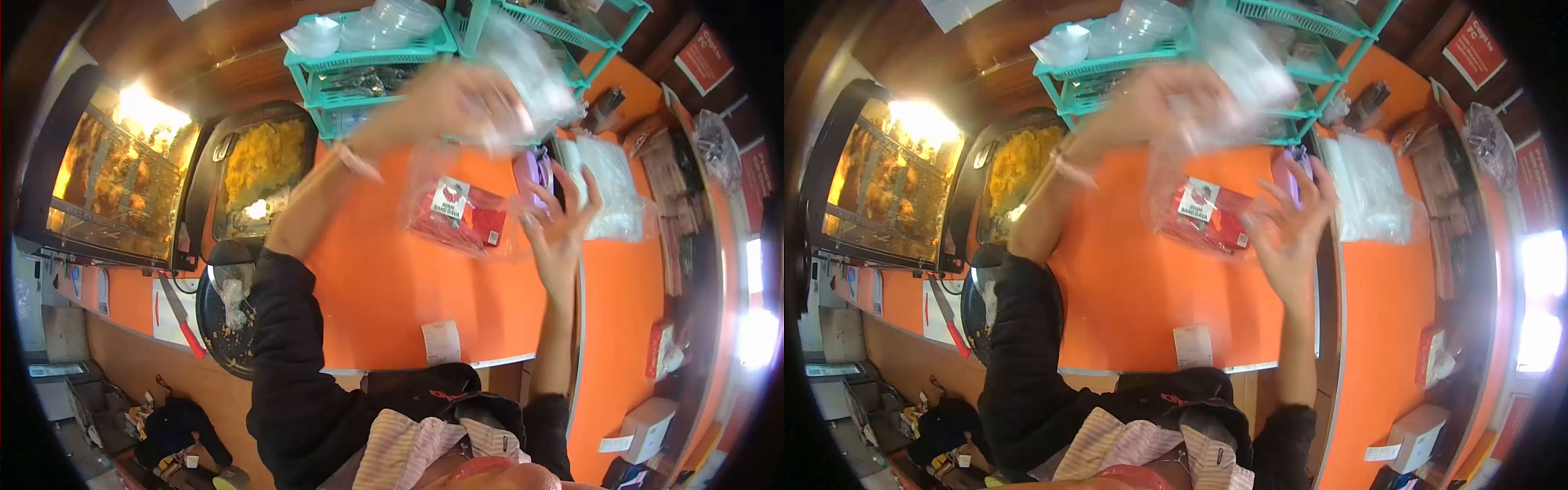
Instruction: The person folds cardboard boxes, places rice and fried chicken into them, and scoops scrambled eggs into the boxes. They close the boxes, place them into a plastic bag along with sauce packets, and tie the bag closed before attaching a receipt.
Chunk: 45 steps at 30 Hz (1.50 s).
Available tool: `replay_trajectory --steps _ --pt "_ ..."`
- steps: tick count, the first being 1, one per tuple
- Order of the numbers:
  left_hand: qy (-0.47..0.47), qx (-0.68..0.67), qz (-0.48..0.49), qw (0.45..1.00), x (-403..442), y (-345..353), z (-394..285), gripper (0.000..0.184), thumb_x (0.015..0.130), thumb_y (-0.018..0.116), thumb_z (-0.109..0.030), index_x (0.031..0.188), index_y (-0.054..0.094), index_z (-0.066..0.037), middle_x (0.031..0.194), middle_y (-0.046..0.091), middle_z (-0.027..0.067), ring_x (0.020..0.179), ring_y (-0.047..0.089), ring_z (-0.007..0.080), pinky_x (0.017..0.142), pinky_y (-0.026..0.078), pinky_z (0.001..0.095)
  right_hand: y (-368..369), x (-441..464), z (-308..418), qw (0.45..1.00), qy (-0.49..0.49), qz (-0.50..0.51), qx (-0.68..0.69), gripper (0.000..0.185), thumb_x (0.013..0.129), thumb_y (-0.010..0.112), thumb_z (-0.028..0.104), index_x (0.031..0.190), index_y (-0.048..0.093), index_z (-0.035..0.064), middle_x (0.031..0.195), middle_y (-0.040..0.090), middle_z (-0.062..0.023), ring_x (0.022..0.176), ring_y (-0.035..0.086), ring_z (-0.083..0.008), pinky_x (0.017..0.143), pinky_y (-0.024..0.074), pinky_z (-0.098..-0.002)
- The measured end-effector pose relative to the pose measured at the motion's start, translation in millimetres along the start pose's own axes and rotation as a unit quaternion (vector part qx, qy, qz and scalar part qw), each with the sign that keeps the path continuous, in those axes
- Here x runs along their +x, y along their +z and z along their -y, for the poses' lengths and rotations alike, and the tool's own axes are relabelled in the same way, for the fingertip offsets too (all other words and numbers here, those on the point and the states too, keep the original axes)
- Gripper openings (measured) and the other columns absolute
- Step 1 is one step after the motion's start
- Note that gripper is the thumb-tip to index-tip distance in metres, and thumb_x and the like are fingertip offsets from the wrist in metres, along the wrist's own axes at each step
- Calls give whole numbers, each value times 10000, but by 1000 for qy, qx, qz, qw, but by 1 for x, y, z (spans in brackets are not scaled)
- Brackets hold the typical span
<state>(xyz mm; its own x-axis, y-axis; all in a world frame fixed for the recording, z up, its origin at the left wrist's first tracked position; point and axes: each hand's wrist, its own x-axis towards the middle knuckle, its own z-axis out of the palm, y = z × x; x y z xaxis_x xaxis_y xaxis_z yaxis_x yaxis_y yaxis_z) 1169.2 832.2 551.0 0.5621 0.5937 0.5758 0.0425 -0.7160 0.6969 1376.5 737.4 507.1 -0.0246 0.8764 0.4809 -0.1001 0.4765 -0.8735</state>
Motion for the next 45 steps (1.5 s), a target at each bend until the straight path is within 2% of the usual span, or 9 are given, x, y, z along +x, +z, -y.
replay_trajectory --steps 11,15,20,22,29,37,39,43,45 --pt "-211 156 -404 876 -113 76 61 265 774 594 -93 997 470 -23 626 536 34 551 515 116 558 425 241 28 13 -137 900 -35 332 -281 223 758 576 71 964 559 -13 885 592 -47 877 574 -164 752 445 -286" --pt "-240 -73 -323 912 -108 63 40 161 850 514 -88 981 454 -17 633 514 9 582 472 36 526 403 190 96 16 -174 822 291 288 395 429 801 549 209 1177 443 32 1025 541 -65 940 537 -169 785 427 -270" --pt "-232 -81 -347 905 -131 42 49 143 872 472 -74 999 445 -15 722 583 51 640 543 65 568 442 198 120 30 -177 850 234 314 352 271 854 469 323 923 546 72 947 590 -49 751 566 -159 712 420 -274" --pt "-224 -113 -356 900 -142 36 51 155 874 471 -74 1015 435 -19 757 602 66 671 570 81 590 456 201 74 40 -189 699 -33 556 -449 320 819 504 375 834 587 66 836 611 -114 766 575 -230 714 422 -347" --pt "-182 -86 -385 901 -141 27 44 190 867 464 -27 1040 385 -14 893 611 116 776 603 143 695 485 243 -52 52 -29 644 -9 535 -546 314 740 603 335 836 582 37 655 545 -117 667 547 -302 706 395 -394" --pt "-113 142 -237 955 -199 45 97 832 697 684 -396 1275 242 7 1277 357 178 1112 452 219 1023 204 396 -118 -49 -129 902 24 214 -375 1037 530 791 277 1335 177 52 1385 121 -128 1293 133 -282 1034 207 -415" --pt "-219 125 84 964 -228 72 146 989 641 711 -441 1326 152 2 1364 211 167 1209 341 254 1029 206 398 -80 -50 -161 970 53 125 -203 914 536 801 310 1272 327 48 1263 362 -151 1181 348 -291 954 315 -403" --pt "-254 -233 0 939 -185 111 193 996 564 734 -483 1315 249 -44 1367 265 110 1266 240 266 1047 139 443 -52 -18 -253 963 142 143 -180 343 767 576 121 1076 500 -8 1083 497 -199 1034 468 -317 886 361 -387" --pt "-192 20 -6 981 -150 111 173 926 559 734 -472 1270 318 -50 1282 357 113 1206 305 279 1033 162 444 -24 -12 -234 969 86 124 -194 281 794 498 80 1054 504 -25 1089 484 -211 1042 455 -320 902 345 -375"
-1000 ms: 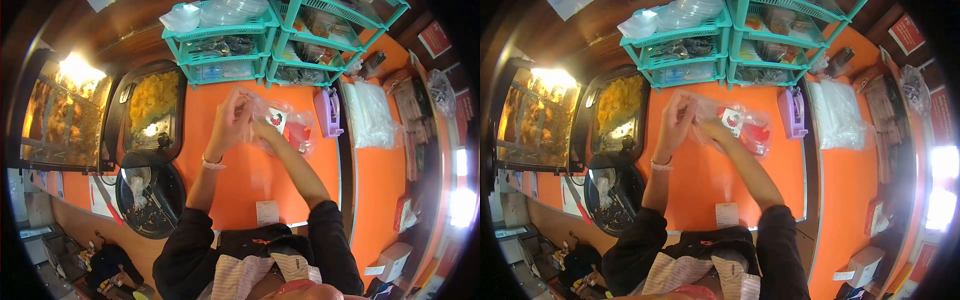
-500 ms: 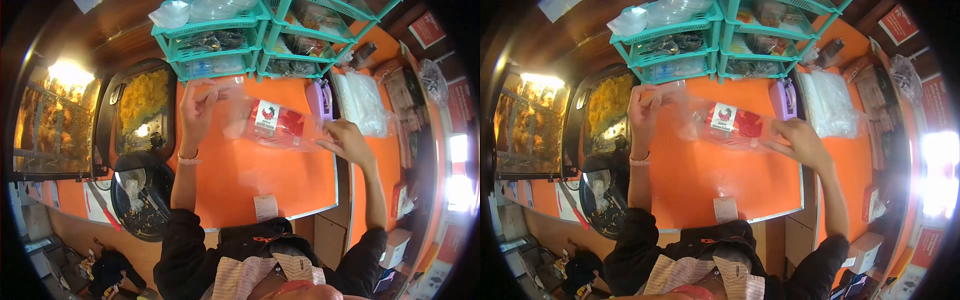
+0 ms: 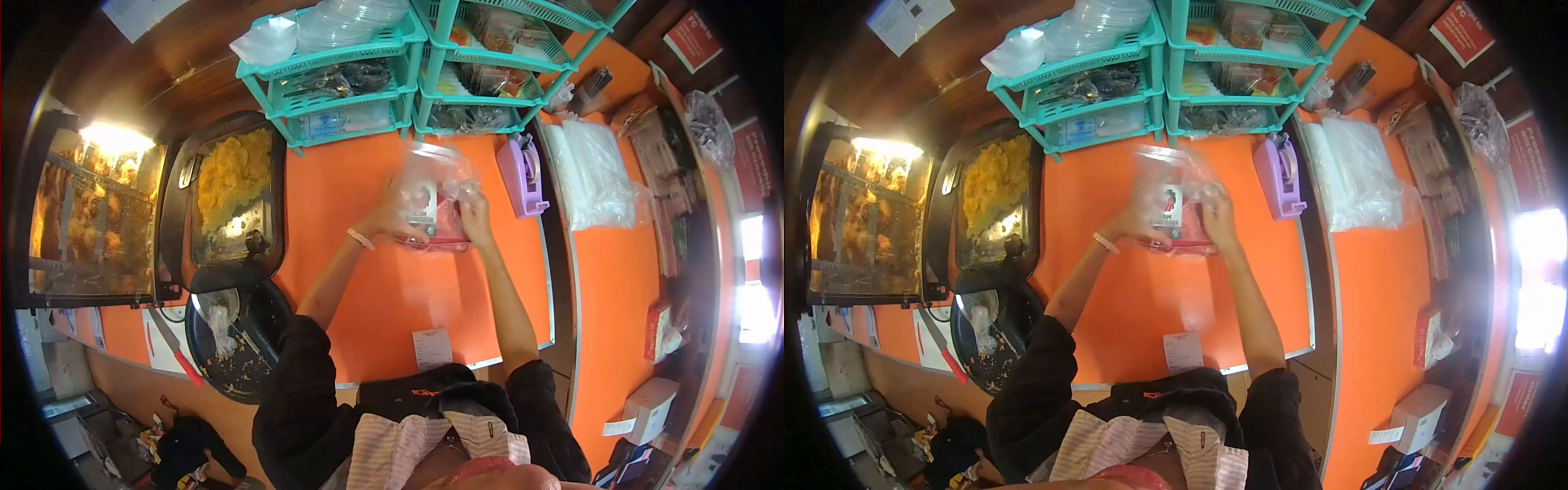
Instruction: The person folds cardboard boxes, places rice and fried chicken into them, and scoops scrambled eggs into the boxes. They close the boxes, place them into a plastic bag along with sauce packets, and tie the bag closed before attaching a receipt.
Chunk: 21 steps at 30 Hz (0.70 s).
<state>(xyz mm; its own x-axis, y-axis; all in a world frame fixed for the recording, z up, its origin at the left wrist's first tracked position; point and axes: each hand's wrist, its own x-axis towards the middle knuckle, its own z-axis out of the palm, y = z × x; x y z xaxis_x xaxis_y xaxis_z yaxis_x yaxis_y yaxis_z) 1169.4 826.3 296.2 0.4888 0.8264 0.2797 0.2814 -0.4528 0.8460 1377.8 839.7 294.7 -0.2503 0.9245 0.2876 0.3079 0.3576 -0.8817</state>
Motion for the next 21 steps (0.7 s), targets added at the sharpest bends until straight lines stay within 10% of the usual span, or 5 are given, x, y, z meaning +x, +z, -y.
replay_trajectory --steps 1,10,14,16,21 --pt "68 244 -57 966 9 -1 -13 857 554 735 -460 1225 388 -55 1197 448 116 1146 369 293 1020 184 445 7 1 10 998 -46 -29 -17 243 822 420 39 1033 508 -42 1095 471 -224 1050 442 -324 918 330 -362" --pt "138 31 -72 987 36 28 2 458 630 647 -254 1024 550 -42 941 576 95 925 535 275 799 412 396 26 -22 22 986 -62 -144 61 504 821 509 209 1242 348 -14 1335 263 -176 1218 287 -346 1011 204 -423" --pt "228 183 -82 953 38 14 -5 215 629 607 -156 836 596 -102 778 572 55 734 572 215 678 463 314 1 -32 49 989 -13 -29 148 634 797 565 268 1298 274 13 1348 264 -143 1242 257 -320 1030 186 -409" --pt "290 232 -23 928 54 -1 -53 212 620 605 -158 827 594 -115 843 568 47 808 557 202 706 454 322 -3 -26 57 930 -78 183 -310 640 795 586 271 1304 279 33 1341 296 -112 1244 266 -257 1017 227 -385" --pt "419 307 159 839 84 8 -93 311 638 632 -170 937 560 -125 1087 489 69 1026 463 227 838 393 358 57 -33 21 984 145 74 67 427 859 493 238 1224 412 31 1254 415 -122 1191 350 -212 988 276 -333"
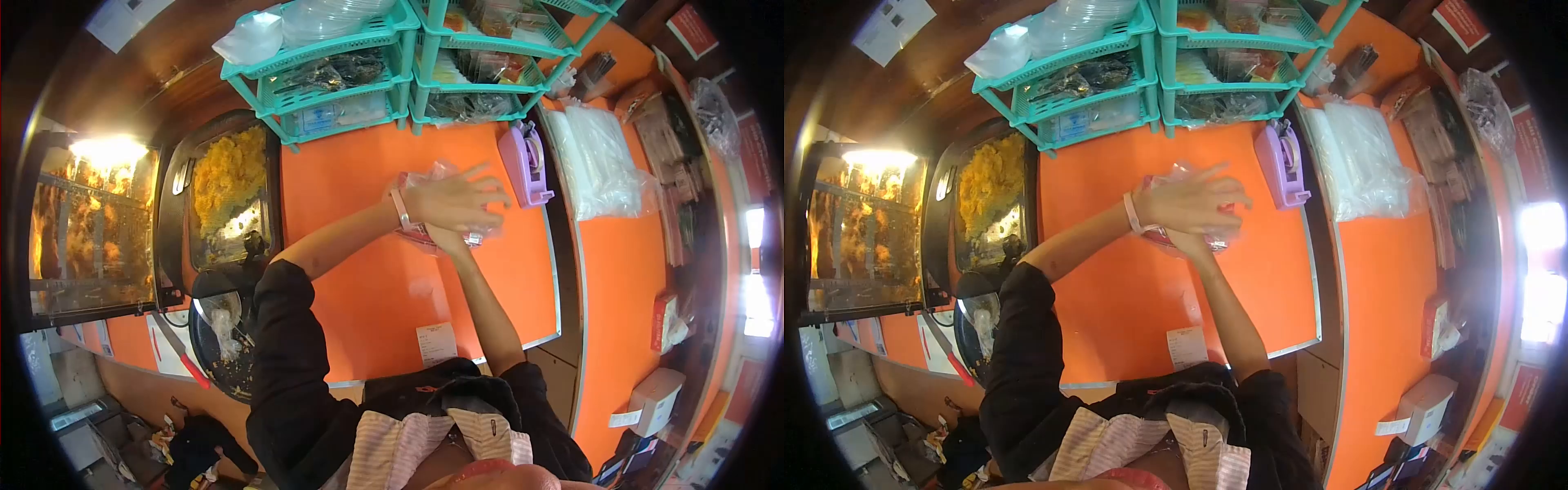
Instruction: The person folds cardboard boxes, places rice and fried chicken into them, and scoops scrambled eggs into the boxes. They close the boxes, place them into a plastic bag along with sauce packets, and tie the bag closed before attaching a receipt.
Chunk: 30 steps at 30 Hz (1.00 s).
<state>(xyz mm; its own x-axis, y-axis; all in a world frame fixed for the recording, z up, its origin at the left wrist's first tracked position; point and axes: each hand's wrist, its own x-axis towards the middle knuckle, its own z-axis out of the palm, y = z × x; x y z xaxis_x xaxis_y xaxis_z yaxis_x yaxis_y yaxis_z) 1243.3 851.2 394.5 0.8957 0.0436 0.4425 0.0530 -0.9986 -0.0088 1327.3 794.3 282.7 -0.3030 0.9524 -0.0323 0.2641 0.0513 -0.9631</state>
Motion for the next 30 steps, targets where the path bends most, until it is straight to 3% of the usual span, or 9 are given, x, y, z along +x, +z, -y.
replay_trajectory --steps 6,8,10,12,17,19,21,27,30 --pt "-97 -457 -106 878 -26 -12 64 530 750 643 -284 1178 410 -74 1250 346 118 1121 392 258 964 303 372 12 12 -20 964 -13 -242 105 246 909 396 220 945 541 25 875 551 -67 835 502 -135 736 394 -275" --pt "-264 -289 -44 919 -29 30 82 495 796 596 -277 1183 403 -36 1232 381 113 1124 396 243 961 314 361 18 16 -4 942 28 -285 173 236 910 396 216 872 530 26 776 539 -35 703 502 -115 633 401 -264" --pt "-254 -505 113 817 -9 35 60 458 830 552 -274 1190 403 -35 1203 426 122 1100 424 235 943 335 341 20 -5 8 973 -32 -177 145 261 915 389 235 755 470 44 639 463 21 543 400 -92 506 335 -251" --pt "-147 -518 153 828 6 65 37 373 855 509 -270 1144 463 -39 1145 490 114 1081 441 213 926 350 336 16 -26 2 984 105 11 144 308 808 450 109 1084 476 -27 1072 507 -144 997 479 -229 865 372 -354" --pt "-78 -485 437 754 -10 68 -15 282 810 528 -294 1005 586 -99 1039 568 92 1017 487 242 819 402 339 19 -66 -16 955 -223 171 -99 420 730 499 101 1127 451 -26 1163 451 -227 1143 384 -333 956 315 -408" --pt "-78 -382 176 904 -54 76 -11 260 784 538 -269 961 587 -85 965 577 91 912 525 258 755 424 350 17 -51 -25 953 -207 188 -112 473 708 547 142 1158 444 40 1177 431 -252 1147 358 -376 959 316 -413" --pt "-216 -392 -91 889 -68 12 -26 221 768 556 -240 915 581 -76 912 571 96 787 538 268 684 450 341 5 -16 -22 955 -174 186 -151 500 696 582 161 1168 436 78 1145 454 -245 1082 415 -385 903 365 -424" --pt "-563 -92 -220 792 -91 55 -79 211 729 595 -164 910 548 -66 837 545 127 673 544 280 611 456 342 -31 49 21 958 -45 33 -283 475 677 591 137 1094 432 -26 1016 488 -281 927 499 -421 746 444 -444" --pt "-612 -71 -64 785 -80 36 -85 259 745 562 -136 993 532 -68 768 555 128 714 564 267 564 457 340 -29 41 22 962 6 24 -272 415 689 548 130 1027 440 -86 1027 473 -298 974 454 -428 799 390 -480"
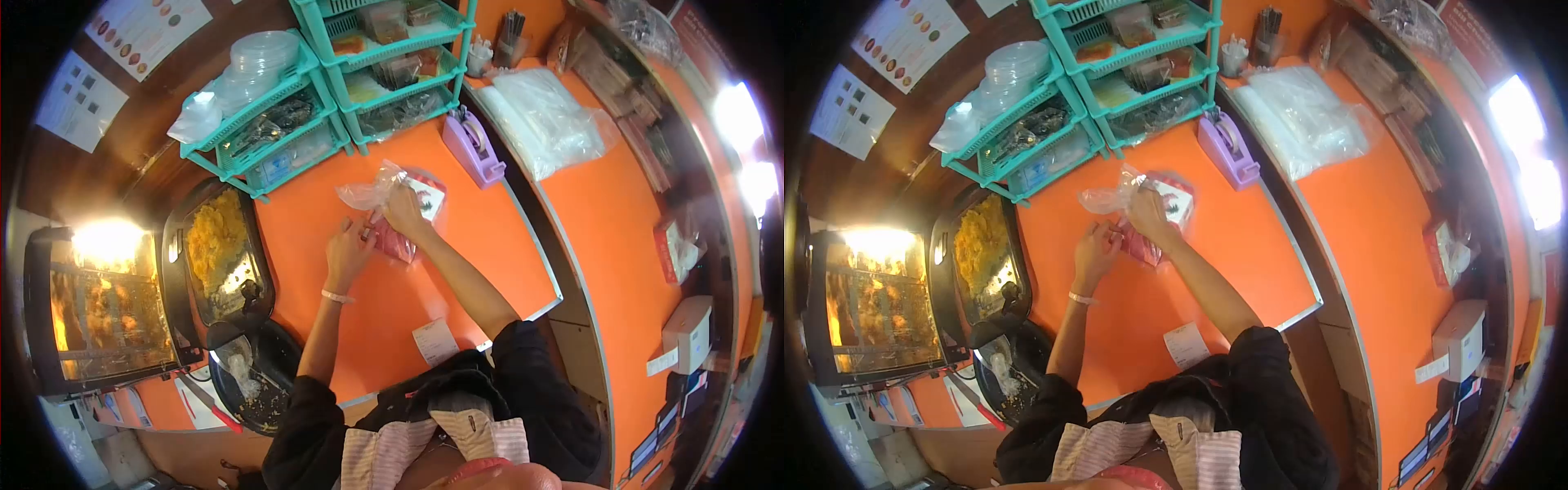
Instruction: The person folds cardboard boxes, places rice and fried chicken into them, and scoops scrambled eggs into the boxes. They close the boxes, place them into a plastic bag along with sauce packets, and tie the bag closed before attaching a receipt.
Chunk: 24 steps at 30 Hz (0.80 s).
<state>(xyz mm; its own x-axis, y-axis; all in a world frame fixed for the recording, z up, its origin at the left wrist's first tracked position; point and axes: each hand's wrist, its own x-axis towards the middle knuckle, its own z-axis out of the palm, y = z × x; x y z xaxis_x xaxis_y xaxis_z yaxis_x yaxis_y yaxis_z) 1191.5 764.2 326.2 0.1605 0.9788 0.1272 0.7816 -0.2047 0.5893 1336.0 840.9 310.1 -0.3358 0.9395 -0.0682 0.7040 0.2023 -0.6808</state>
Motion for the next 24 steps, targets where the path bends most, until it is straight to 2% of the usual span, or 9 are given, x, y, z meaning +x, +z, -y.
replay_trajectory --steps 1,3,5,11,13,15,18,19,24 --pt "1 -2 4 1000 3 4 -8 259 745 562 -136 993 532 -68 768 555 128 714 564 267 564 457 340 10 -4 -4 1000 5 0 1 415 689 548 130 1027 440 -86 1027 473 -298 974 454 -428 799 390 -480" --pt "13 -20 -101 995 16 21 -29 177 694 587 -133 833 548 -31 779 540 128 697 543 314 630 434 390 34 -4 -12 930 -139 -333 77 353 716 501 141 971 463 -100 1003 493 -282 994 428 -419 850 313 -515" --pt "37 7 -123 992 29 39 -39 173 689 584 -127 826 552 -26 787 544 123 726 540 310 637 429 394 38 4 -27 927 -163 -334 49 308 748 465 157 984 491 -39 981 518 -233 965 437 -393 842 300 -502" --pt "104 0 -130 986 54 47 -25 182 682 576 -96 846 569 -15 876 562 115 795 529 296 662 427 391 -76 -32 -4 980 -171 -94 -34 330 804 543 204 1067 477 15 954 515 -169 1020 434 -370 881 342 -417" --pt "131 3 -70 989 66 40 -9 188 680 573 -78 856 572 -11 897 564 114 791 529 295 671 432 391 -98 -2 -66 957 -263 -4 119 352 768 612 183 1047 470 21 955 518 -119 1003 468 -269 863 374 -370" --pt "211 -98 28 972 80 40 11 222 655 612 -68 865 573 -5 909 565 110 796 532 291 684 448 380 -137 44 -115 939 -165 75 291 285 760 594 111 1007 485 19 912 525 -78 897 518 -187 796 422 -323" --pt "164 -228 81 956 85 53 30 270 610 662 -58 859 572 -2 897 561 107 802 536 280 681 460 367 -199 121 -165 940 -43 -340 4 277 749 582 201 936 538 3 707 587 -150 695 598 -278 611 452 -346" --pt "162 -229 81 956 86 53 31 270 610 662 -58 859 572 -2 897 561 107 802 536 280 681 460 367 -223 147 -189 938 24 -341 -60 278 760 534 198 963 539 9 762 589 -209 713 579 -367 639 457 -412" --pt "193 -187 71 961 84 48 27 325 560 723 -82 831 564 0 886 555 105 783 526 270 672 456 342 -263 191 -211 899 1 -366 -239 172 786 501 151 882 599 47 857 602 -203 798 587 -351 681 463 -432"
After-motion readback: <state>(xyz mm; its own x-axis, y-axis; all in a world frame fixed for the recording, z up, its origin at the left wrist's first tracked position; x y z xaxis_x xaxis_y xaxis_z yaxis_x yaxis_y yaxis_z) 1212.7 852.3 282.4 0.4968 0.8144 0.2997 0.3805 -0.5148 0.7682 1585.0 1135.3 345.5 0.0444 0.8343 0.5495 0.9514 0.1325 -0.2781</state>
